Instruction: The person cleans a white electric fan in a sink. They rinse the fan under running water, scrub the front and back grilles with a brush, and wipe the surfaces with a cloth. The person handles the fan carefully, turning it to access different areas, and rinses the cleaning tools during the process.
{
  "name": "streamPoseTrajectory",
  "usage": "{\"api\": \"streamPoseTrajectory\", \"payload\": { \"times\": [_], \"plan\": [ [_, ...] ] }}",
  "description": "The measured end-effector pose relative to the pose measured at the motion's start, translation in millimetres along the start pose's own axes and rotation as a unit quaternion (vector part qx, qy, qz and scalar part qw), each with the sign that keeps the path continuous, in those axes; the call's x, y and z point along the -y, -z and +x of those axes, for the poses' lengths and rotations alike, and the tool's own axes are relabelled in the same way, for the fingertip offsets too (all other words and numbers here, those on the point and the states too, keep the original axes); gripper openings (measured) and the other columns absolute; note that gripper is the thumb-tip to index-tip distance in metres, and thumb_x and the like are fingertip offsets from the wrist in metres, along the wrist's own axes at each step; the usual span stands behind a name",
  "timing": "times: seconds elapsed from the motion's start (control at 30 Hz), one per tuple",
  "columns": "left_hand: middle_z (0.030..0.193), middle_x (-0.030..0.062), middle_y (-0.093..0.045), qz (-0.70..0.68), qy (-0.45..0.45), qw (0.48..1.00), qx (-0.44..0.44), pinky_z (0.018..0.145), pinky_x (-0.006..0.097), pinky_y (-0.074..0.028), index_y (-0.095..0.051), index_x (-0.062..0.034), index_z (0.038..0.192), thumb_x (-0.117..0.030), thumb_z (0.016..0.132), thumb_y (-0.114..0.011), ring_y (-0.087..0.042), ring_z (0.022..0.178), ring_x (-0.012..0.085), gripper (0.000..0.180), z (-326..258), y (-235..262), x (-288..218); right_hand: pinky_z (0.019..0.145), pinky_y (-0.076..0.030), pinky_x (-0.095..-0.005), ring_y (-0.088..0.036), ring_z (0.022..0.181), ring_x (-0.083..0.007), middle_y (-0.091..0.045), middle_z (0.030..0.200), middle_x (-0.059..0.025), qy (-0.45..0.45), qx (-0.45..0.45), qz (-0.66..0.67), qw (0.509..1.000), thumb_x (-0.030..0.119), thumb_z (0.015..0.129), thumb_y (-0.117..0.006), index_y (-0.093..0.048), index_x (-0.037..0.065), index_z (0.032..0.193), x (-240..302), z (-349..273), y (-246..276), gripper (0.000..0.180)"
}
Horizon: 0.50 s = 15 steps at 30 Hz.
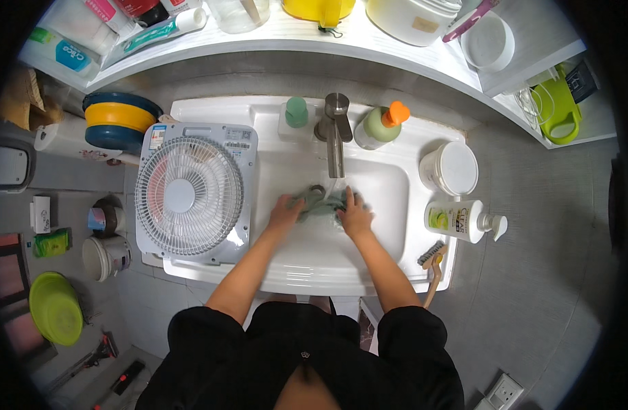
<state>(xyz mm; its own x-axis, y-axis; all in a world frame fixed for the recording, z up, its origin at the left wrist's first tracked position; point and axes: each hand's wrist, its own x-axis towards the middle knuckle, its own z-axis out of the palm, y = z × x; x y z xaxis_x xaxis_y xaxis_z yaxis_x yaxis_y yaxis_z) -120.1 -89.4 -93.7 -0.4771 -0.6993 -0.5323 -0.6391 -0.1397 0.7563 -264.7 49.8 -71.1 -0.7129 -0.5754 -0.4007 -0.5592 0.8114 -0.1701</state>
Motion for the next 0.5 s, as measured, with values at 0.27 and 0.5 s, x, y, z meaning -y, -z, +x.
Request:
{"api": "streamPoseTrajectory", "payload": {
  "times": [0.27, 0.5],
  "plan": [
    [0.114, 0.0191, -0.049, 0.102, -0.112, 0.988, -0.006, 0.091, 0.038, -0.038, -0.046, -0.0048, 0.116, -0.017, 0.068, -0.063, -0.046, 0.110, 0.0297, 0.053, -13.0, 6.6, 19.1, 0.093, -0.023, -0.0573, -0.040, 0.114, -0.0318, -0.049, 0.118, -0.0102, 0.160, 0.107, -0.169, 0.967, 0.024, 0.078, -0.049, -0.050, 0.008, 0.116, 13.9, 9.7, -72.8, 0.041],
    [0.121, 0.0158, -0.046, 0.049, -0.405, 0.912, -0.045, 0.095, 0.037, -0.035, -0.048, -0.0017, 0.113, 0.003, 0.071, -0.050, -0.041, 0.115, 0.0313, 0.042, -68.6, 40.5, -115.3, 0.081, -0.043, -0.0413, -0.046, 0.107, -0.0287, -0.054, 0.111, -0.0057, 0.153, -0.070, 0.087, 0.982, 0.017, 0.062, -0.066, -0.061, 0.015, 0.100, 6.3, 3.3, -4.9, 0.039]
  ]
}}
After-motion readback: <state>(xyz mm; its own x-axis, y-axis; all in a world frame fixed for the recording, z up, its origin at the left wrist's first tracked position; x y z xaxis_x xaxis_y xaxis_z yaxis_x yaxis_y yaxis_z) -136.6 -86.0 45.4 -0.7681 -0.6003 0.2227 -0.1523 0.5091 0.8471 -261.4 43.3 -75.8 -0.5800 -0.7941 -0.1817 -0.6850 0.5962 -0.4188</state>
